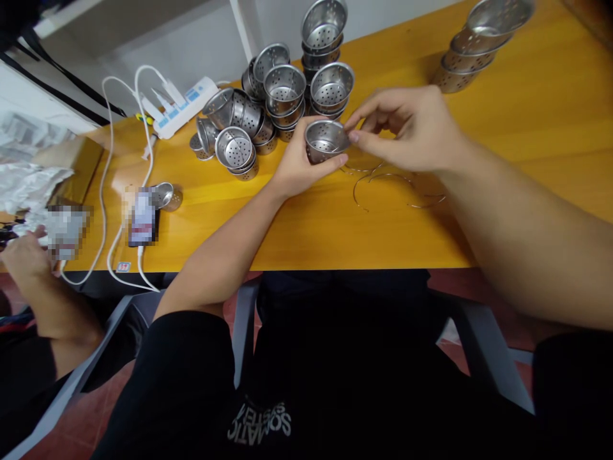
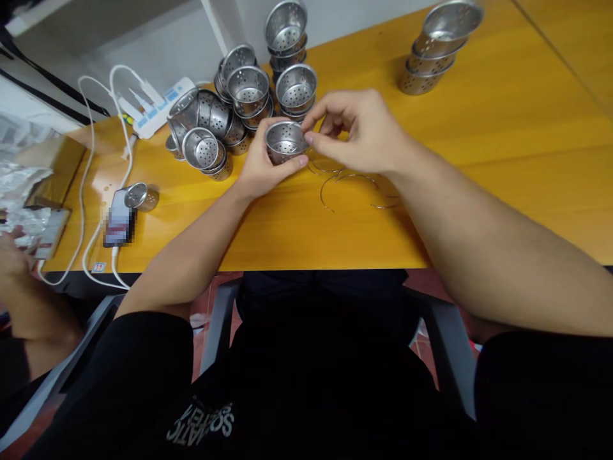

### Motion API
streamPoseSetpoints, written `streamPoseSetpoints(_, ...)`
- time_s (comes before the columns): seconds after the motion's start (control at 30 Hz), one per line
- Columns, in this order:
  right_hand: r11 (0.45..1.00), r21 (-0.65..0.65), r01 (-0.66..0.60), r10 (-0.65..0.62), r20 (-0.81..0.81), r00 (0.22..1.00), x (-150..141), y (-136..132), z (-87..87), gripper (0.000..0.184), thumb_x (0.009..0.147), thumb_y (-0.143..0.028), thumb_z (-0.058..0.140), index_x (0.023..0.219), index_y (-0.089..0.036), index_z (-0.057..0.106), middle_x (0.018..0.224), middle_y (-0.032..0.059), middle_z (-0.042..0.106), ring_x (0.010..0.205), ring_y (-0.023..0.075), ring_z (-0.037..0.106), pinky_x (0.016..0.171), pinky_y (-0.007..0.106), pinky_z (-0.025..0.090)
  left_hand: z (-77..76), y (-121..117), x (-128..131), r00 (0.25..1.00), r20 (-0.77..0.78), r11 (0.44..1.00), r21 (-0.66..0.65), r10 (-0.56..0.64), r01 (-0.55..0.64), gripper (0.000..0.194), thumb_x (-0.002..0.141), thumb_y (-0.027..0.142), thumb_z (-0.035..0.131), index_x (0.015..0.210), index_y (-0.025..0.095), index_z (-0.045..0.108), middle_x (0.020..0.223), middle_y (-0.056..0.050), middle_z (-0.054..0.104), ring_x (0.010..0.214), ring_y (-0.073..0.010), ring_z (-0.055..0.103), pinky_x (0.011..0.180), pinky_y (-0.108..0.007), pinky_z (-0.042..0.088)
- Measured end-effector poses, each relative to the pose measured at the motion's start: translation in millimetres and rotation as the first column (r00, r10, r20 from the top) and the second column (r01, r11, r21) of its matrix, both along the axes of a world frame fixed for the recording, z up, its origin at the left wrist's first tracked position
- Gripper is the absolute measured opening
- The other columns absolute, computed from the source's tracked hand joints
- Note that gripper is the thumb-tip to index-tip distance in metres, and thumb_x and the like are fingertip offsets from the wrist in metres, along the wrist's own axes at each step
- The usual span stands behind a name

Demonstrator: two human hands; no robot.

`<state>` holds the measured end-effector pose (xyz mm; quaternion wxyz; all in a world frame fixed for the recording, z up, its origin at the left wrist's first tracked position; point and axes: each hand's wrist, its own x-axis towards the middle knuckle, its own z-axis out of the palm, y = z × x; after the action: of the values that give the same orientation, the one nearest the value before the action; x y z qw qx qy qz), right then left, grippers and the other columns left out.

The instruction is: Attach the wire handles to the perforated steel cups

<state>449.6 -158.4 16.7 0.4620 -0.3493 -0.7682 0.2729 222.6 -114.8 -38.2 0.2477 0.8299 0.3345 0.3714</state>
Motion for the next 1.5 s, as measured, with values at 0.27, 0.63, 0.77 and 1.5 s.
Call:
streamPoseSetpoints(0.27, 0.988, 0.115, -0.106, 0.076, 0.240, 0.968, 15.5, 22.1, -26.4, 0.035, 0.092, -0.037, 0.076, 0.127, -0.034, 0.074, 0.143, 0.0069, 0.059, 0.131, 0.0300, 0.058, 0.114, 0.050, 0.053, 0.6, -1.7, 0.6, 1.000, -0.002, 1.000, -0.005, 0.007, -0.007, 0.091, 0.086, 0.082, 0.055, 0.150, 0.026, 0.022, 0.143, -0.012, 0.053, 0.132, -0.0216, 0.062, 0.119, -0.042, 0.048)
streamPoseSetpoints(0.63, 0.983, 0.055, -0.175, 0.159, 0.214, 0.964, 9.1, 11.9, -14.4, 0.025, 0.089, -0.042, 0.080, 0.112, -0.034, 0.076, 0.132, 0.0063, 0.062, 0.114, 0.0256, 0.064, 0.105, 0.046, 0.058, -2.3, -3.9, 0.9, 0.996, -0.029, 0.997, -0.004, -0.082, 0.082, 0.094, 0.091, 0.077, 0.053, 0.156, 0.024, 0.011, 0.148, -0.014, 0.049, 0.139, -0.0218, 0.059, 0.122, -0.044, 0.046)
streamPoseSetpoints(0.77, 0.992, 0.039, -0.116, 0.109, 0.153, 0.982, 20.5, 27.2, -29.1, 0.032, 0.083, -0.044, 0.086, 0.110, -0.030, 0.076, 0.129, 0.0069, 0.063, 0.096, 0.0204, 0.066, 0.096, 0.042, 0.061, -7.0, 2.8, -0.6, 0.999, 0.043, 0.996, -0.084, -0.033, 0.037, 0.090, 0.088, 0.069, 0.067, 0.151, 0.026, 0.018, 0.149, -0.015, 0.051, 0.135, -0.0201, 0.062, 0.117, -0.042, 0.052)
streamPoseSetpoints(1.5, 0.850, 0.274, 0.450, -0.526, 0.416, 0.741, 90.3, 119.8, -115.8, 0.055, 0.102, -0.066, 0.054, 0.129, -0.021, 0.069, 0.128, 0.0139, 0.053, 0.102, 0.0194, 0.057, 0.100, 0.037, 0.044, 10.5, -7.0, -4.9, 0.997, -0.043, 0.983, -0.168, 0.067, -0.074, 0.041, 0.085, 0.025, 0.078, 0.121, 0.014, 0.063, 0.143, -0.017, 0.058, 0.122, -0.0189, 0.069, 0.116, -0.035, 0.053)
